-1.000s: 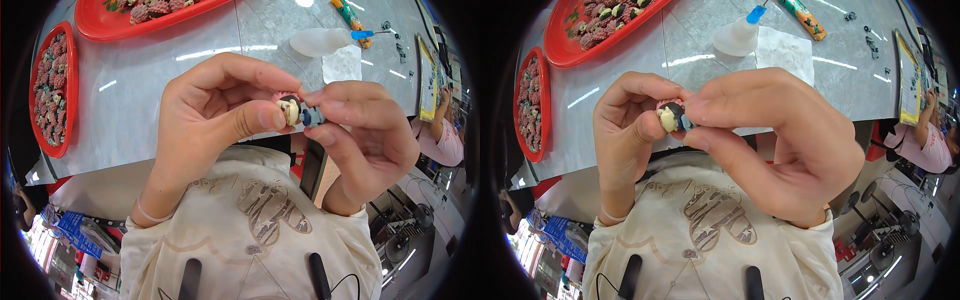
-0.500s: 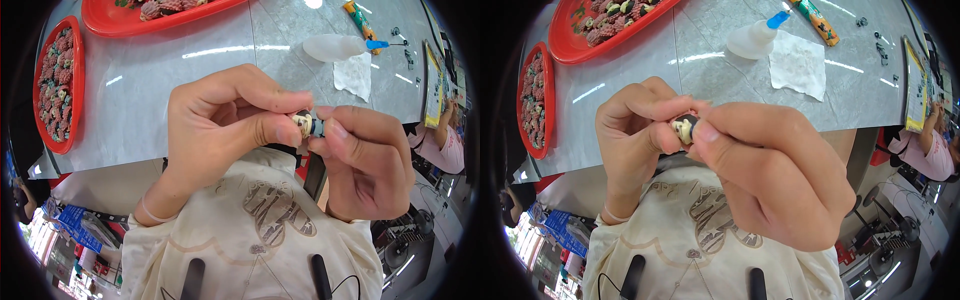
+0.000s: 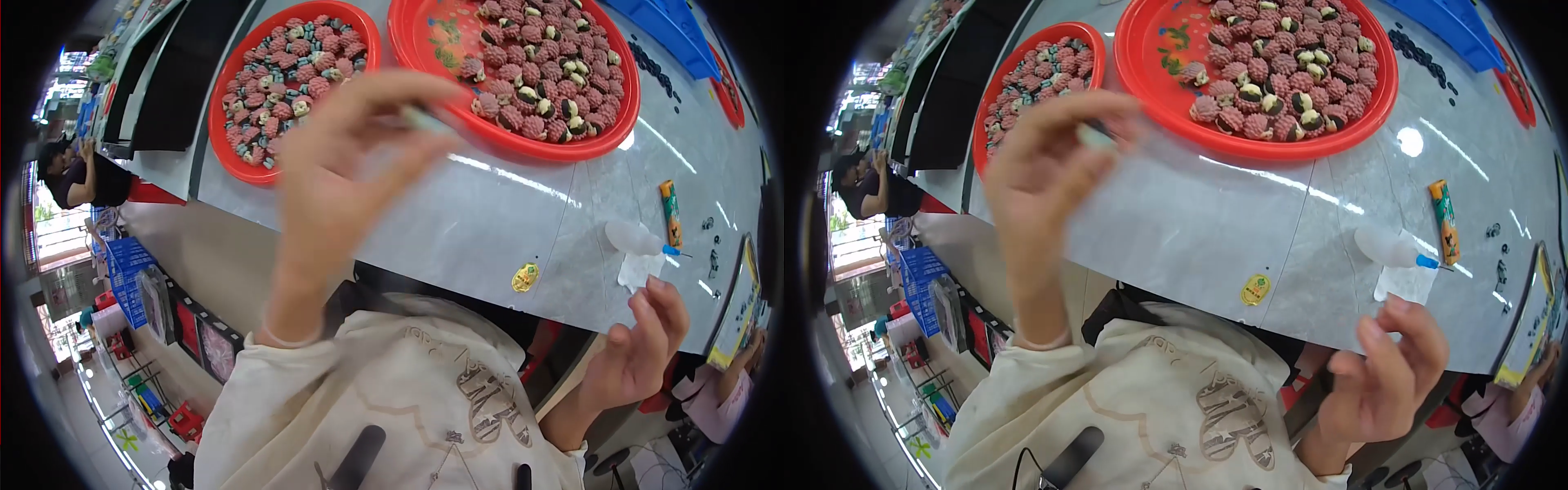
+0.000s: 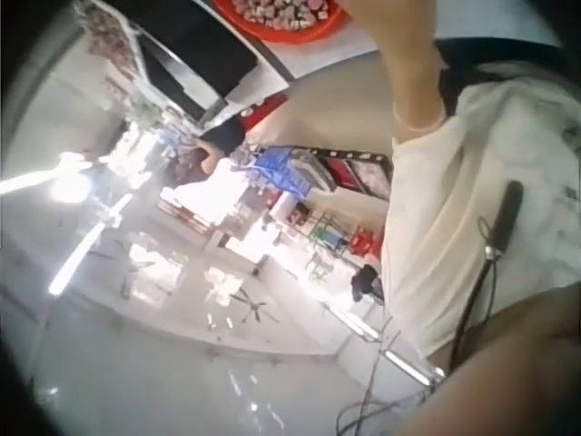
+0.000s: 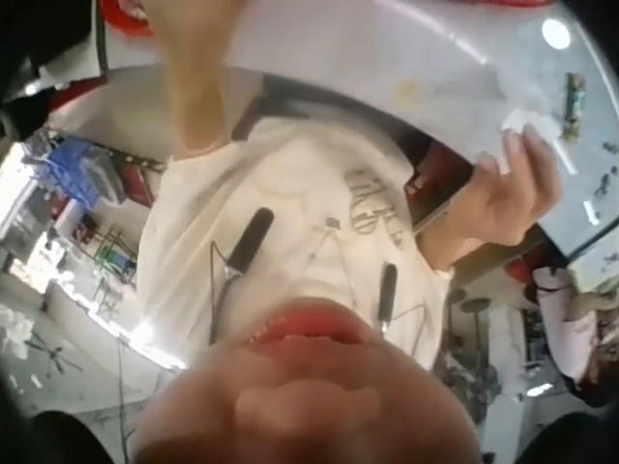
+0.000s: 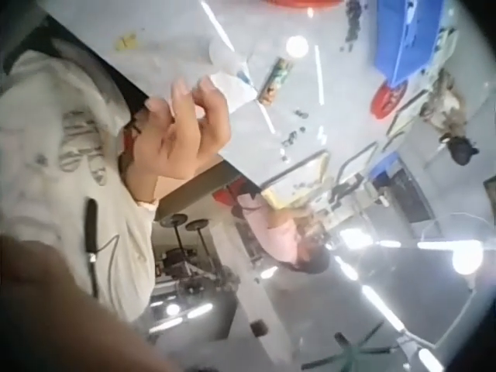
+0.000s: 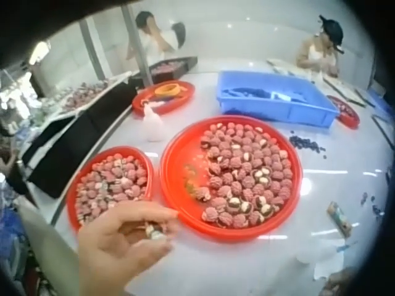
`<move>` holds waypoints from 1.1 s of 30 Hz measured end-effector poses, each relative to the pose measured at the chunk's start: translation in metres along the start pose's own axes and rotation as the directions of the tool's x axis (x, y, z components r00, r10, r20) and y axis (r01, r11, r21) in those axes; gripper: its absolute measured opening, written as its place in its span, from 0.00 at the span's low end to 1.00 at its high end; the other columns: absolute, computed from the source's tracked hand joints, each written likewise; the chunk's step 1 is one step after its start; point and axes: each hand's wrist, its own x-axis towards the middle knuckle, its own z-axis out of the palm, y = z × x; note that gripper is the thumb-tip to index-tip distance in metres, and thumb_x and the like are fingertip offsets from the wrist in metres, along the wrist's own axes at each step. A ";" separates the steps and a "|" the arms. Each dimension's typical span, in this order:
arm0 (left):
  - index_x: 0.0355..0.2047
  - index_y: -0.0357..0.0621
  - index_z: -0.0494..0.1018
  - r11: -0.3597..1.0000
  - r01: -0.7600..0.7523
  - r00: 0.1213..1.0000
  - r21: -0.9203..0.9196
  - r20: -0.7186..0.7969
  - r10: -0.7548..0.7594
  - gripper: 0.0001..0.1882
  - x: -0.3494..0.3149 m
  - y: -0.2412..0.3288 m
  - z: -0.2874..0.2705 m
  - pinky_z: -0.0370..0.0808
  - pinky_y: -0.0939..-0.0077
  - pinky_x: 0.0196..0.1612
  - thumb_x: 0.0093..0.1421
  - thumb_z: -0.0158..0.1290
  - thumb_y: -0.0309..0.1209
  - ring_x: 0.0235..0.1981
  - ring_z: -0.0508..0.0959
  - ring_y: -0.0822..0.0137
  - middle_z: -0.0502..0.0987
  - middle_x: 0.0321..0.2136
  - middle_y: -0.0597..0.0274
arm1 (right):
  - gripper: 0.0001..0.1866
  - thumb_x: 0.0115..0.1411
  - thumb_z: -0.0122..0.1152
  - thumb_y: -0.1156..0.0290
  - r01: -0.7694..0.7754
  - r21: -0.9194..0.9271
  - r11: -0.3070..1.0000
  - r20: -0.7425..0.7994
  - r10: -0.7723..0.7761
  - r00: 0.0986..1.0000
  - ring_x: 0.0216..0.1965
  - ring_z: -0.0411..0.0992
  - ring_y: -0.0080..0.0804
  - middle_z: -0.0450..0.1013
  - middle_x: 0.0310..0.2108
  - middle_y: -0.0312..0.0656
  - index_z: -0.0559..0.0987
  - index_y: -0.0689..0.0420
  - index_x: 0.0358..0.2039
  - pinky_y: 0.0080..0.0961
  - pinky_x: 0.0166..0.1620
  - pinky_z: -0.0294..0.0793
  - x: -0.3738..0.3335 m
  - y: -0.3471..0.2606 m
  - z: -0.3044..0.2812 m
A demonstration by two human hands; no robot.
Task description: The person assembles small plastic figurine components by hand, applying glue from a bottle to each part before joining them together.
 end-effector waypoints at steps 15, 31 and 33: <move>0.56 0.46 0.51 0.291 0.144 0.984 0.946 -0.106 -0.142 0.32 0.028 -0.045 -0.109 0.41 0.58 0.58 0.56 0.38 0.51 0.58 0.48 0.47 0.49 0.56 0.43 | 0.06 0.48 0.55 0.79 -0.269 0.153 0.951 -0.071 0.282 0.957 0.31 0.65 0.32 0.68 0.29 0.46 0.73 0.65 0.29 0.20 0.31 0.64 0.002 0.004 -0.001; 0.45 0.43 0.66 0.317 0.376 0.751 0.871 -0.086 -0.655 0.20 0.062 0.020 -0.096 0.61 0.71 0.50 0.53 0.46 0.38 0.47 0.66 0.59 0.63 0.49 0.53 | 0.06 0.45 0.54 0.85 -0.254 0.149 0.956 -0.057 0.264 0.963 0.23 0.67 0.28 0.70 0.22 0.44 0.75 0.65 0.26 0.15 0.26 0.64 -0.003 0.011 -0.010; 0.44 0.42 0.65 0.144 0.301 0.731 0.943 -0.131 -0.669 0.20 0.085 0.035 -0.064 0.65 0.70 0.45 0.53 0.47 0.38 0.44 0.68 0.59 0.68 0.43 0.55 | 0.05 0.45 0.54 0.85 -0.264 0.142 0.954 -0.065 0.275 0.959 0.23 0.68 0.28 0.70 0.21 0.44 0.75 0.65 0.26 0.16 0.26 0.65 -0.005 0.014 -0.014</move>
